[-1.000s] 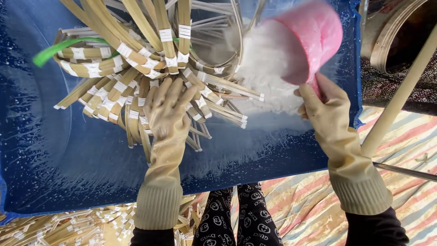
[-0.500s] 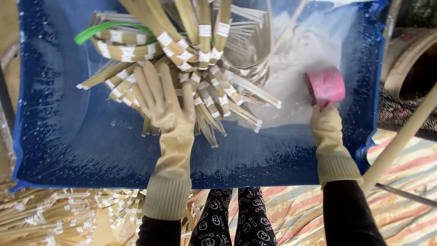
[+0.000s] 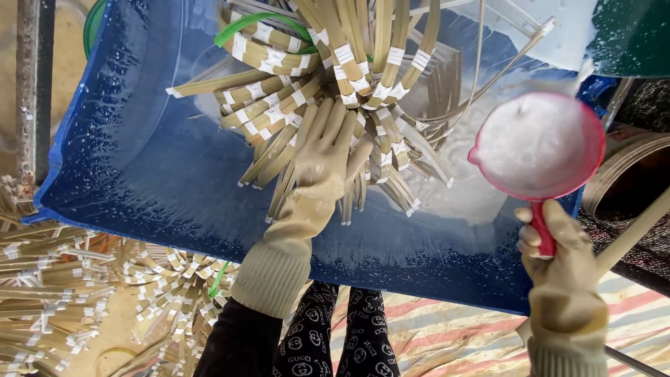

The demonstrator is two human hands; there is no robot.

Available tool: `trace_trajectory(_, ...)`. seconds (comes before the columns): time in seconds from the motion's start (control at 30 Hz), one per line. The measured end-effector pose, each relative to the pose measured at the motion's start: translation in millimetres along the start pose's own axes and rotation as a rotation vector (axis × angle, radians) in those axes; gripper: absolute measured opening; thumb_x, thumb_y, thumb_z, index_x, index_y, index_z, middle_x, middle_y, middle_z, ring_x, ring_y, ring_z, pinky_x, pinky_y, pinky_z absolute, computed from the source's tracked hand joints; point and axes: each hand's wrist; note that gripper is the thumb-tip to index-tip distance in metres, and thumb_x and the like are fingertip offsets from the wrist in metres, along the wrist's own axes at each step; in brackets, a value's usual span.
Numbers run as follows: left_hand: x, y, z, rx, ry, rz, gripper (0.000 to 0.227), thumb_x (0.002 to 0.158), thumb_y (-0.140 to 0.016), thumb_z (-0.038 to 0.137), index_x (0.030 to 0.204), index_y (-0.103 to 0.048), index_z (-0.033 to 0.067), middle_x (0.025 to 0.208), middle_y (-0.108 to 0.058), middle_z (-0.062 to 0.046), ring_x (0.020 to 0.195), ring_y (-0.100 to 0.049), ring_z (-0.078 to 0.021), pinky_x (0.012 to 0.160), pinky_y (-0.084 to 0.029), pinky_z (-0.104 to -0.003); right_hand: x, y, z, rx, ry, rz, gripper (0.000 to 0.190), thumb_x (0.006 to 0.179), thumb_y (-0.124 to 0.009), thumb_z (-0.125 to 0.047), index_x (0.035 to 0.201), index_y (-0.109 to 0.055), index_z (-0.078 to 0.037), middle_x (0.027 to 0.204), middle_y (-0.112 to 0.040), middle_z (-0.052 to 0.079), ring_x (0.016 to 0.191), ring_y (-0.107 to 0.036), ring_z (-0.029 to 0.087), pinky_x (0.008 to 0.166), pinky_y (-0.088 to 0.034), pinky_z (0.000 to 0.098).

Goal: Dipping circular bamboo structures into a white liquid bath and pouring liquid over them using a small scoop.

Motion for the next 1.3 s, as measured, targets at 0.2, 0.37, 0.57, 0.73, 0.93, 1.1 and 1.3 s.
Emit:
trace_trajectory(0.2, -3.6, -3.0, 2.9, 0.002, 0.099, 0.184, 0.037, 0.096, -0.073, 0.022, 0.123, -0.069, -0.0024, 0.134, -0.065, -0.02, 0.126, -0.061, -0.0377, 0.114, -0.043, -0.053, -48.8, -91.1, -65.1, -0.293, 0.255, -0.061, 0.03, 0.107, -0.057, -0.026, 0.105, -0.063, 0.003, 0.091, -0.064, 0.008, 0.062, -0.045, 0.007, 0.05, -0.036, 0.0214)
trace_trajectory(0.37, -10.8, -7.1, -0.6, 0.133, 0.222, 0.29, 0.023, 0.096, -0.073, 0.026, 0.11, -0.074, 0.0084, 0.112, -0.07, -0.007, 0.097, -0.066, -0.0243, 0.09, -0.048, -0.048, -44.7, -136.3, -81.4, -0.489, 0.276, -0.05, 0.034, 0.106, -0.06, -0.028, 0.111, -0.07, 0.003, 0.081, -0.062, 0.007, 0.056, -0.046, 0.008, 0.048, -0.038, 0.0229)
trace_trajectory(0.57, -8.7, -14.3, 3.7, 0.376, 0.072, 0.304, 0.018, 0.096, -0.073, 0.031, 0.109, -0.08, 0.0221, 0.081, -0.056, 0.005, 0.073, -0.051, -0.0171, 0.07, -0.039, -0.04, -45.4, -134.6, -77.7, -0.717, 0.447, -0.021, 0.03, 0.104, -0.062, -0.024, 0.123, -0.069, -0.001, 0.093, -0.071, 0.004, 0.062, -0.059, 0.006, 0.054, -0.05, 0.0211)
trace_trajectory(0.73, -1.1, -12.2, 4.6, 0.207, 0.096, 0.388, 0.041, 0.092, -0.067, 0.037, 0.117, -0.072, 0.0042, 0.12, -0.07, -0.017, 0.116, -0.064, -0.0355, 0.104, -0.048, -0.05, -64.1, -153.7, -78.2, -0.841, 0.654, -0.116, 0.03, 0.101, -0.066, -0.011, 0.129, -0.066, 0.0, 0.092, -0.068, 0.006, 0.067, -0.062, 0.007, 0.057, -0.051, 0.0211)
trace_trajectory(0.93, -26.6, -28.0, -6.4, 0.117, 0.107, -0.056, 0.06, 0.107, -0.065, 0.047, 0.136, -0.061, -0.0054, 0.147, -0.049, -0.024, 0.147, -0.044, -0.0406, 0.131, -0.032, -0.059, -46.8, -128.7, -65.6, -0.746, 0.732, -0.065, 0.02, 0.106, -0.061, -0.01, 0.124, -0.067, -0.001, 0.092, -0.067, 0.003, 0.066, -0.06, 0.006, 0.058, -0.049, 0.0204)
trace_trajectory(1.1, -27.7, -22.8, 25.1, 0.137, -0.115, -0.348, 0.043, 0.101, -0.063, 0.038, 0.131, -0.057, 0.0073, 0.151, -0.045, -0.026, 0.144, -0.039, -0.0424, 0.117, -0.031, -0.062, 73.7, 1.5, 38.5, -0.656, 0.571, 0.246, 0.02, 0.111, -0.062, -0.016, 0.101, -0.06, 0.001, 0.088, -0.065, 0.007, 0.059, -0.057, 0.011, 0.051, -0.046, 0.0257)
trace_trajectory(1.3, -36.8, -49.3, 17.8, -0.2, -0.227, -0.129, 0.057, 0.104, -0.069, 0.028, 0.148, -0.052, -0.0029, 0.158, -0.043, -0.023, 0.151, -0.038, -0.0362, 0.127, -0.038, -0.051, 188.8, 124.0, 178.8, -1.277, 0.549, 0.412, 0.025, 0.102, -0.07, -0.021, 0.09, -0.065, 0.0, 0.079, -0.066, 0.017, 0.067, -0.06, 0.022, 0.063, -0.047, 0.0356)
Point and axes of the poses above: each hand's wrist, its own x-axis towards the middle knuckle, its own y-axis out of the back of the hand, z = x × y
